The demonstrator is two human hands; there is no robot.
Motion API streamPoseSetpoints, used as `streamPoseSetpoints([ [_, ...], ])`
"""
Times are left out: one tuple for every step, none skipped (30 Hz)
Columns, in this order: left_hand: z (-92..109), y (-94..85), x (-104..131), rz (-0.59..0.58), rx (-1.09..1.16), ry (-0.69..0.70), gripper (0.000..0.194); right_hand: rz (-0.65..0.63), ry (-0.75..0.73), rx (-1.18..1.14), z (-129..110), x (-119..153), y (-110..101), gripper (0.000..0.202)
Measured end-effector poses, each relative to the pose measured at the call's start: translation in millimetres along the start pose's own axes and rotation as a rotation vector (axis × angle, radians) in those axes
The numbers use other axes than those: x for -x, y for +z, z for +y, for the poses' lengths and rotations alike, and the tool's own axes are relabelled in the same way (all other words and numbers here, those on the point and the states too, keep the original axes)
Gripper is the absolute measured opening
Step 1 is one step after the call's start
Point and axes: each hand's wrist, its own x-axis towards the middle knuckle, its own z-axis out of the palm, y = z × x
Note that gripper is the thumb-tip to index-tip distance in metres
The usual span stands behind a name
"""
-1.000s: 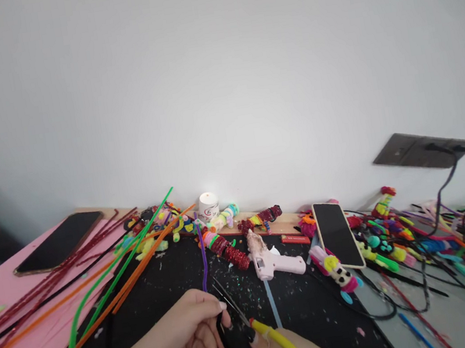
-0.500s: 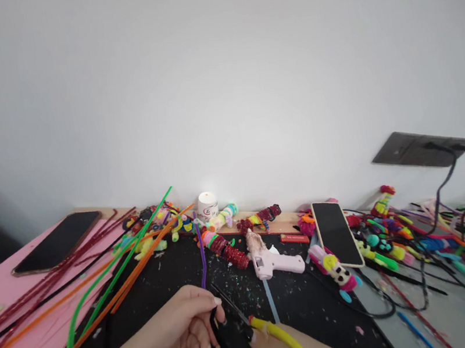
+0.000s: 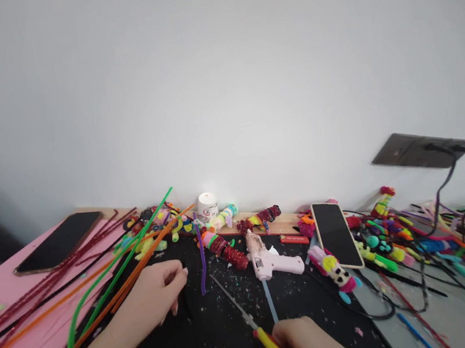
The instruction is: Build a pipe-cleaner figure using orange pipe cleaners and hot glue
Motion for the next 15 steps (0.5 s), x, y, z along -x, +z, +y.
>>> streamPoseSetpoints([
  [-1.7,-2.0,-0.6,0.050,-0.122,0.037,0.034,0.023,-0.010,0.053,-0.9,-1.0,2.0,0.011],
  [-3.5,-3.9,-1.3,0.093,-0.233,0.076,0.034,0.047,-0.024,0.115,-2.7,-2.3,4.7,0.009],
  [-5.3,-5.7,-2.1,0.115,-0.340,0.095,0.033,0.067,-0.039,0.182,-5.4,-3.9,8.1,0.007],
  [-7.3,-7.6,-3.1,0.138,-0.432,0.098,0.033,0.077,-0.053,0.244,-8.9,-6.2,12.3,0.005],
  [-9.3,-9.5,-4.4,0.165,-0.508,0.098,0.033,0.076,-0.060,0.300,-13.2,-9.1,17.2,0.003],
  [-11.5,-11.3,-5.8,0.185,-0.571,0.088,0.033,0.062,-0.057,0.360,-18.1,-12.8,22.7,0.003],
  [-13.7,-13.3,-7.4,0.204,-0.618,0.079,0.032,0.025,-0.031,0.434,-23.3,-17.2,28.6,0.004],
  [-15.9,-15.3,-9.1,0.216,-0.653,0.072,0.032,0.006,0.018,0.528,-28.8,-21.9,34.7,0.005],
  [-17.8,-17.5,-10.6,0.224,-0.678,0.066,0.032,-0.008,0.077,0.617,-34.2,-26.8,40.6,0.011],
  [-19.4,-19.7,-11.8,0.228,-0.697,0.064,0.032,-0.010,0.095,0.640,-39.6,-31.4,46.2,0.020],
  [-20.5,-21.9,-12.7,0.236,-0.713,0.062,0.032,-0.012,0.105,0.653,-44.9,-35.5,51.2,0.029],
  [-20.9,-24.0,-13.1,0.248,-0.727,0.059,0.032,-0.020,0.135,0.671,-50.1,-38.9,55.7,0.039],
  [-20.6,-25.9,-13.1,0.264,-0.736,0.057,0.032,-0.029,0.173,0.693,-55.1,-41.5,59.4,0.045],
  [-19.5,-27.2,-12.6,0.285,-0.739,0.057,0.033,-0.043,0.202,0.711,-59.8,-43.4,62.6,0.049],
  [-17.7,-28.1,-11.7,0.304,-0.737,0.063,0.033,-0.058,0.223,0.731,-64.2,-44.5,65.4,0.054],
])
